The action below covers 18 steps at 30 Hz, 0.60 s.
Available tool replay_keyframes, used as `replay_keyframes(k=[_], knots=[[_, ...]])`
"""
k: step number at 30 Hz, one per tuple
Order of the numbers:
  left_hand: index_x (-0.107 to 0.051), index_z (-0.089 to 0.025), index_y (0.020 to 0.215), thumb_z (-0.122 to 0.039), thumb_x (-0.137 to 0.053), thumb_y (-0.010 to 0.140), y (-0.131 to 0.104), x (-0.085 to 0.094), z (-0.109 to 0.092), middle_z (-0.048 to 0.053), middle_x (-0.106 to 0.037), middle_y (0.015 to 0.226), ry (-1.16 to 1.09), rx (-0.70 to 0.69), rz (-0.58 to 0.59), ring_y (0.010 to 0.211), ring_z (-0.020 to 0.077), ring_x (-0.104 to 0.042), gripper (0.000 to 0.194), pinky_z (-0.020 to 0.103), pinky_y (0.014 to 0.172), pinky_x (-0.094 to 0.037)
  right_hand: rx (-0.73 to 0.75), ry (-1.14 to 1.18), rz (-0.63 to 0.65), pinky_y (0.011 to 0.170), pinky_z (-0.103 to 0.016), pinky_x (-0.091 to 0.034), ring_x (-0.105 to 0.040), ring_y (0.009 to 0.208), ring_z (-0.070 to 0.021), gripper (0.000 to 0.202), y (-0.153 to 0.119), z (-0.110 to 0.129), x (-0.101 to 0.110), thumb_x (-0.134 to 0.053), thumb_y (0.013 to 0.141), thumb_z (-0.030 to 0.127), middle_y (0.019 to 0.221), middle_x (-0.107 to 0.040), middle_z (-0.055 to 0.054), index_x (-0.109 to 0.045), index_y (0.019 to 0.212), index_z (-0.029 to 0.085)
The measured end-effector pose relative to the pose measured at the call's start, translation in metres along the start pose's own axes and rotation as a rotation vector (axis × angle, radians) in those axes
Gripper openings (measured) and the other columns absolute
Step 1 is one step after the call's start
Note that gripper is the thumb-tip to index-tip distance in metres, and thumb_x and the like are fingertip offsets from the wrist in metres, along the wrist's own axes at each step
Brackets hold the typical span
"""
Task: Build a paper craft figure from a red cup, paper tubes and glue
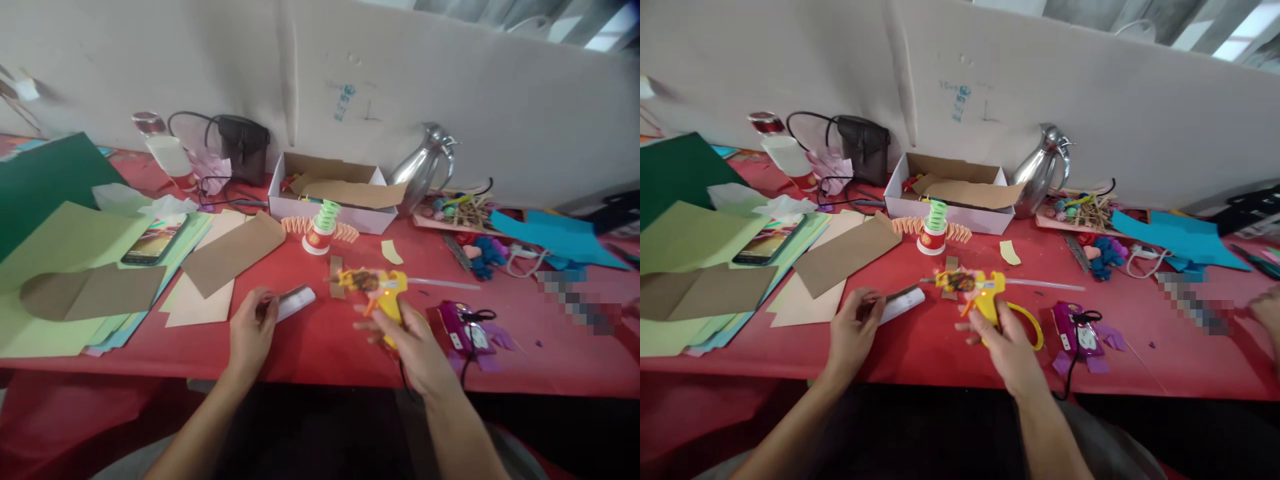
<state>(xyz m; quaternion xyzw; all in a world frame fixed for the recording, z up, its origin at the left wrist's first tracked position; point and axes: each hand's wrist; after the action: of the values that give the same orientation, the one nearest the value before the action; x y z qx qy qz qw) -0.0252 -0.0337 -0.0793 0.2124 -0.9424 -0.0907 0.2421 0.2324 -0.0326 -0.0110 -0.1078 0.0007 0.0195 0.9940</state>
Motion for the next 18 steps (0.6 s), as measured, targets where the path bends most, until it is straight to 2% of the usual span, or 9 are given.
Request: replay_keyframes(k=[2,4,7,11,15,18], knots=[[-0.066,-0.02,0.095,-0.03,-0.056,0.093,0.0,-0.001,0.0,0.004,-0.066,0.093,0.021,-0.082,0.02,0.085,0.016,-0.063,0.014,0.027,0.075,-0.05,0.062,-0.156,-0.001,0.07,-0.031,-0.057,-0.072,0.078,-0.02,0.041,-0.006,-0.009,-0.012,-0.069,0.084,0.047,0.104,-0.07,-0.006,-0.056,0.114,0.022],[-0.068,-0.021,0.09,-0.028,-0.055,0.093,0.001,0.0,0.0,0.004,-0.064,0.094,0.045,-0.14,0.045,0.088,0.0162,-0.063,0.016,0.027,0.076,-0.051,0.113,-0.291,-0.009,0.074,-0.034,-0.056,-0.071,0.075,-0.0203,0.035,-0.009,-0.016,-0.019,-0.065,0.087,0.046,0.092,-0.071,-0.004,-0.057,0.111,0.021],[-0.071,-0.022,0.094,-0.03,-0.059,0.092,0.0,0.001,0.0,0.004,-0.065,0.097,0.06,-0.132,0.046,0.088,0.0167,-0.064,0.015,0.029,0.077,-0.052,0.129,-0.439,-0.015,0.072,-0.035,-0.056,-0.069,0.07,-0.0216,0.038,-0.009,-0.023,-0.026,-0.062,0.088,0.046,0.081,-0.071,-0.003,-0.058,0.115,0.019],[-0.071,-0.024,0.106,-0.036,-0.068,0.085,-0.006,0.003,0.0,0.005,-0.067,0.104,0.09,-0.094,0.06,0.09,0.0186,-0.066,0.024,0.031,0.078,-0.055,0.172,-0.564,-0.032,0.072,-0.036,-0.056,-0.071,0.082,-0.0261,0.048,-0.012,-0.029,-0.029,-0.06,0.088,0.047,0.1,-0.074,-0.009,-0.054,0.126,0.018],[-0.069,-0.025,0.113,-0.035,-0.069,0.084,-0.012,0.005,-0.001,0.005,-0.066,0.111,0.113,-0.103,0.088,0.099,0.0203,-0.066,0.031,0.034,0.088,-0.055,0.26,-0.606,-0.033,0.08,-0.035,-0.055,-0.069,0.102,-0.0281,0.049,-0.017,-0.032,-0.032,-0.059,0.09,0.047,0.116,-0.071,-0.01,-0.053,0.131,0.021],[-0.067,-0.024,0.115,-0.031,-0.07,0.084,-0.013,0.005,-0.002,0.006,-0.066,0.112,0.11,-0.113,0.093,0.102,0.0206,-0.065,0.032,0.035,0.092,-0.054,0.269,-0.59,-0.001,0.077,-0.034,-0.053,-0.069,0.094,-0.0251,0.044,-0.021,-0.029,-0.036,-0.055,0.094,0.044,0.109,-0.071,-0.008,-0.052,0.133,0.023]])
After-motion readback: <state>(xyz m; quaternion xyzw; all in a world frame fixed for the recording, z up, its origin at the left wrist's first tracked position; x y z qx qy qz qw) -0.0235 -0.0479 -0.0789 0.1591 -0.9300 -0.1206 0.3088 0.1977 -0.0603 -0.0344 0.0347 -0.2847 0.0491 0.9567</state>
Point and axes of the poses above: each hand's wrist, its own y-axis towards the middle knuckle, its own x-axis out of the back of the hand, z = x × y
